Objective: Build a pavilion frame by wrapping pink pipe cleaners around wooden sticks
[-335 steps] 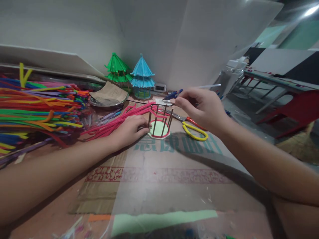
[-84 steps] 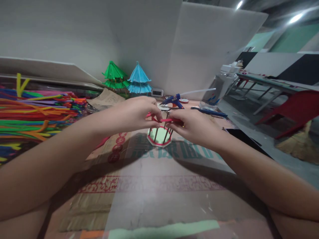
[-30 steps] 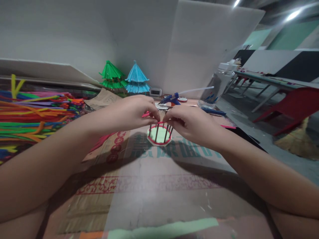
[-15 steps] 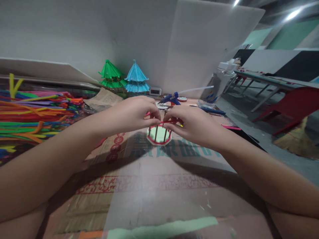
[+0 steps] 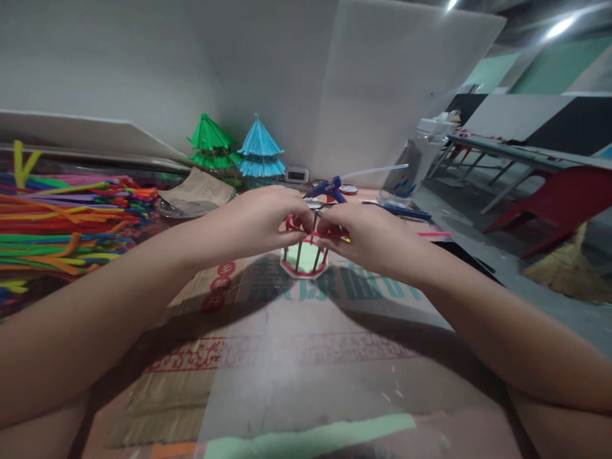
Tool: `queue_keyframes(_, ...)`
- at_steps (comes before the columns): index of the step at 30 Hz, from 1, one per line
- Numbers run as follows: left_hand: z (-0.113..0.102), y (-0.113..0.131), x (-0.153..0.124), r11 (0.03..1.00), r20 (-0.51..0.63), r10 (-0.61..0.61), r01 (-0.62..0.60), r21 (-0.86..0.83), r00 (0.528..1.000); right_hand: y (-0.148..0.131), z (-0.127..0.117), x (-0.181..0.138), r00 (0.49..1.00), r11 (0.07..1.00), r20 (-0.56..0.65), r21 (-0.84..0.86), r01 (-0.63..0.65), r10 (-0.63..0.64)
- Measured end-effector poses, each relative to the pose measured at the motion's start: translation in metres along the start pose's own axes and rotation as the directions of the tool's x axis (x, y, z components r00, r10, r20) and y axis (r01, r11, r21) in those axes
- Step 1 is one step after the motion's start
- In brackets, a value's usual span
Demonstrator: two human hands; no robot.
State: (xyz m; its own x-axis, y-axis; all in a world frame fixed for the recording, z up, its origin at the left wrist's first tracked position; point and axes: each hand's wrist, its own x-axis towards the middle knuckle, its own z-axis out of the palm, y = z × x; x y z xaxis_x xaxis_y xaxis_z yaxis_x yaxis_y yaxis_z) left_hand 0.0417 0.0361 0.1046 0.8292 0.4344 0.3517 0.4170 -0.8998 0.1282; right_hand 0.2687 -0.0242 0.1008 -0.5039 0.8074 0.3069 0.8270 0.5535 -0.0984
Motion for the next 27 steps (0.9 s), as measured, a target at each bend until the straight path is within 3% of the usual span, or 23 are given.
queue_keyframes(9,-0.0021,-0.0007,-0.0003,1.0,0.011,0.024,-0.024,-0.006,1.0,-0.0014,-0.0078,0.0006,0.997,0.992,0.07,0.124,0.02,-0.028)
queue_keyframes(19,-0.0023,-0.0006,0.0005,0.999,0.016,0.03,-0.03,0.02,0.999,-0.0025,-0.01,0.0013,0.993,0.993,0.103,0.108,0.043,-0.055)
queue_keyframes(27,-0.0074,0.0051,0.0011,1.0,0.053,-0.012,0.011,0.014,0.999,-0.0019,-0.0077,-0.0008,0.998,0.995,0.036,0.089,0.045,-0.048)
